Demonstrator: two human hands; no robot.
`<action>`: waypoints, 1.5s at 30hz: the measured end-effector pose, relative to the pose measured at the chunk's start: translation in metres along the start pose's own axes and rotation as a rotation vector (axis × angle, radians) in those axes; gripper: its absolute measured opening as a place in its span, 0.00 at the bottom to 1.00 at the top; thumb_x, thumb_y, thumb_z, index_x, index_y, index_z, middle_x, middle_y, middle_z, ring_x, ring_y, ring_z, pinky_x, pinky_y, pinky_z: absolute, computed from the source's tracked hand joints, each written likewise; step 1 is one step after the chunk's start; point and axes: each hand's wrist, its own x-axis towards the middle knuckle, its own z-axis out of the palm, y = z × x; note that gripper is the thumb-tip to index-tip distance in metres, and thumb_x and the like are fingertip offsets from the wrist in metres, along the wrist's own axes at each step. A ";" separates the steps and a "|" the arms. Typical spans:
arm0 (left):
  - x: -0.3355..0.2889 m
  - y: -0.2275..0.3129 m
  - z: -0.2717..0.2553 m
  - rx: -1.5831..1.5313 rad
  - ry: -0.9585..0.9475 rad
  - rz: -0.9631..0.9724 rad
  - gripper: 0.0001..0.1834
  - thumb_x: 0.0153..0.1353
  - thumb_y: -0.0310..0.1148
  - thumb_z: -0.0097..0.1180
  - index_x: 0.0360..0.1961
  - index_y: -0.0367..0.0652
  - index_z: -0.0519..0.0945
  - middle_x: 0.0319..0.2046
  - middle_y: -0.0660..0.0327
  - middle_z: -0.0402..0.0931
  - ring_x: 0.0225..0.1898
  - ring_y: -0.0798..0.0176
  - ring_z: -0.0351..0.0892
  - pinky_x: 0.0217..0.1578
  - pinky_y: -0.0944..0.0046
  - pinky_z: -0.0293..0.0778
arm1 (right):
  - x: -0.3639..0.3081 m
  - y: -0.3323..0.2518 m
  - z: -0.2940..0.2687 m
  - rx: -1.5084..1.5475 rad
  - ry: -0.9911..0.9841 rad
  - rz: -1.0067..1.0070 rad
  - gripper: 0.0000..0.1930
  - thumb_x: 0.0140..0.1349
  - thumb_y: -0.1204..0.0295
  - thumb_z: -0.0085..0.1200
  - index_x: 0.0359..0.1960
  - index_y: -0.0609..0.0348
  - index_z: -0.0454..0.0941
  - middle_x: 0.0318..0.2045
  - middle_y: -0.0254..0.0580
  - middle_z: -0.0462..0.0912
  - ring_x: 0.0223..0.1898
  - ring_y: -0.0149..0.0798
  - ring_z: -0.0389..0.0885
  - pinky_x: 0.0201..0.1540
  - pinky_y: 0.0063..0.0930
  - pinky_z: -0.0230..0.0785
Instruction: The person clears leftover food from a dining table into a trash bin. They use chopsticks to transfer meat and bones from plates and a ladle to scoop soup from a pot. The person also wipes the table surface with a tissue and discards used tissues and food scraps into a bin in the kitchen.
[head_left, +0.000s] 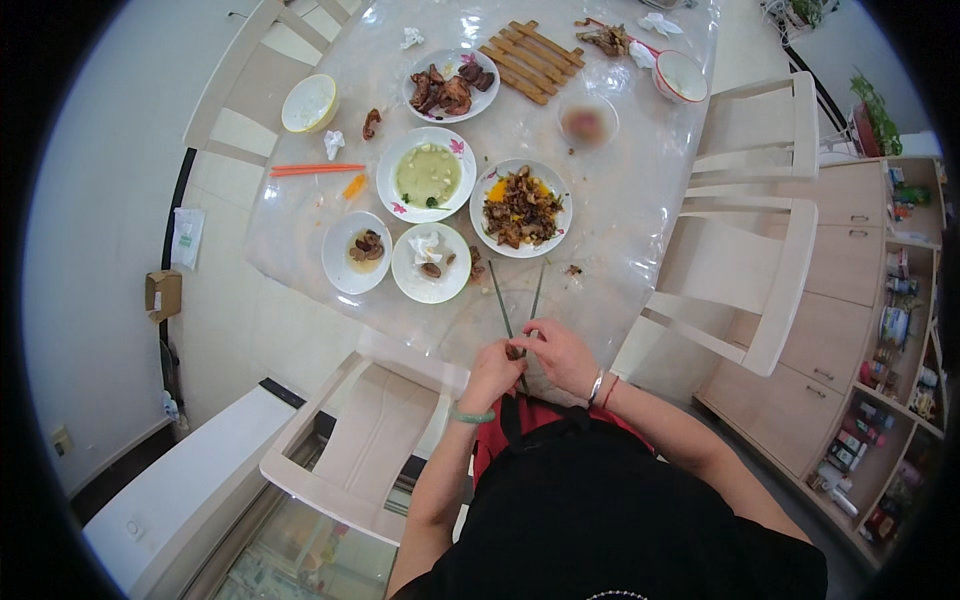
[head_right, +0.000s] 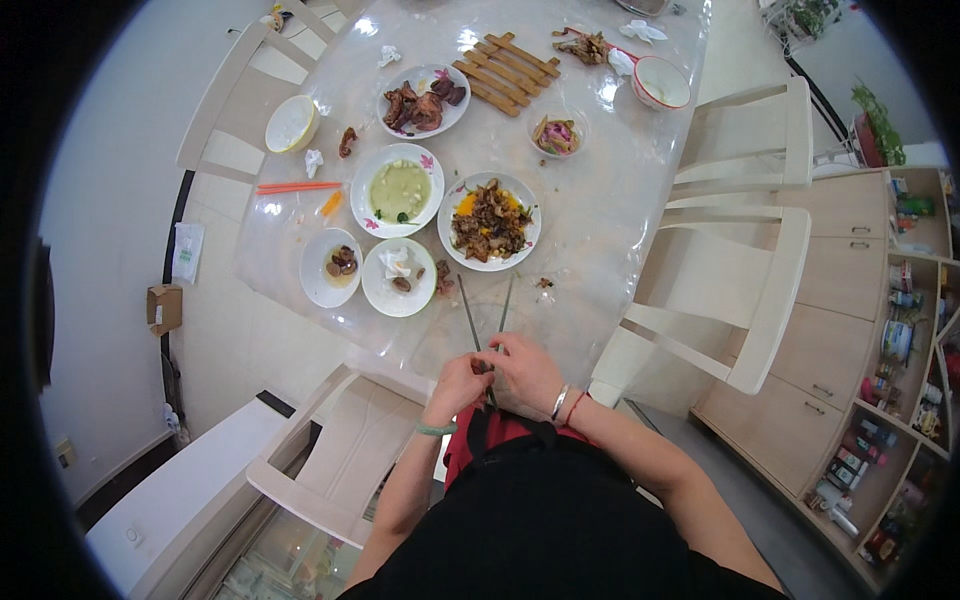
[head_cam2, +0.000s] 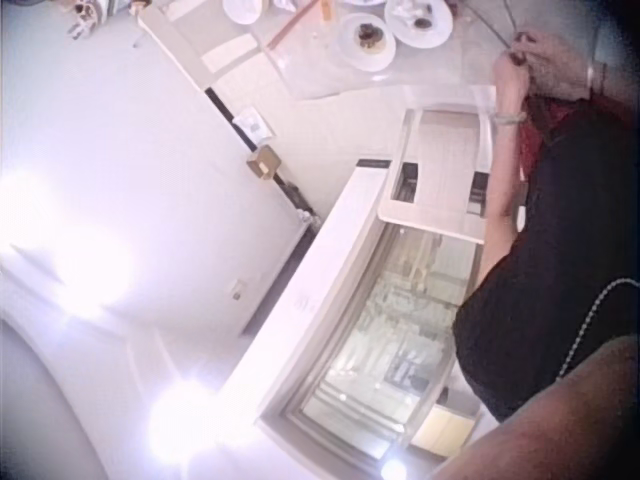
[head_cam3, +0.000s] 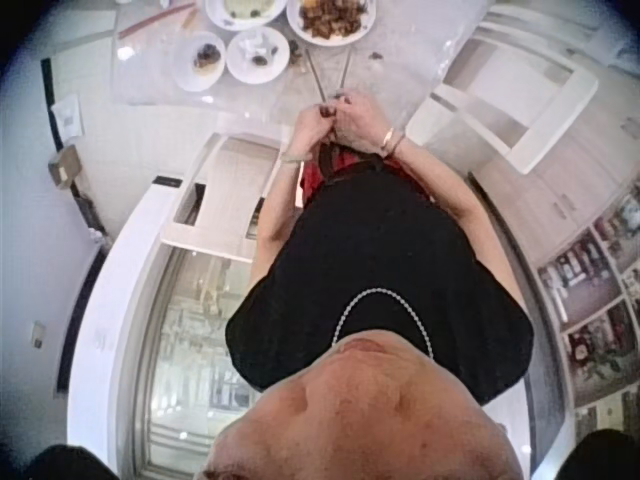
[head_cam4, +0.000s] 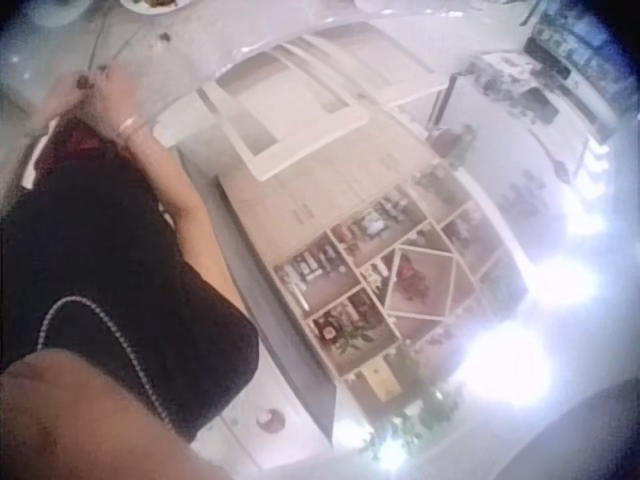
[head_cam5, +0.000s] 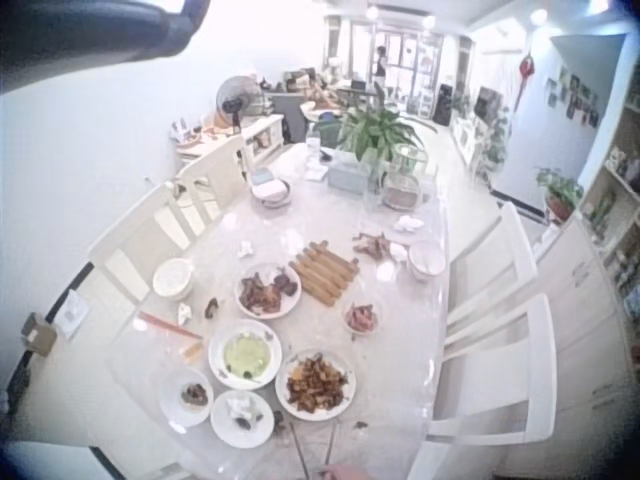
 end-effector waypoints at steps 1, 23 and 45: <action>-0.004 0.004 -0.005 -0.057 -0.062 0.001 0.11 0.55 0.29 0.55 0.37 0.32 0.76 0.24 0.53 0.77 0.20 0.58 0.79 0.21 0.60 0.76 | 0.003 -0.009 -0.006 -0.058 -0.024 -0.058 0.18 0.53 0.76 0.51 0.47 0.52 0.78 0.44 0.44 0.75 0.45 0.50 0.75 0.48 0.39 0.70; -0.003 0.191 -0.078 -0.141 -0.432 0.278 0.11 0.65 0.36 0.50 0.39 0.39 0.78 0.18 0.69 0.69 0.14 0.76 0.67 0.14 0.73 0.64 | 0.088 -0.023 -0.134 -0.306 0.375 -0.217 0.18 0.44 0.82 0.58 0.41 0.63 0.77 0.39 0.44 0.75 0.39 0.46 0.77 0.39 0.34 0.72; 0.235 0.174 -0.256 -0.434 0.706 0.459 0.24 0.69 0.35 0.47 0.63 0.34 0.67 0.54 0.55 0.74 0.49 0.66 0.75 0.46 0.66 0.75 | 0.268 0.077 -0.148 1.231 0.427 0.617 0.14 0.66 0.62 0.45 0.32 0.62 0.69 0.27 0.42 0.75 0.18 0.39 0.78 0.21 0.36 0.75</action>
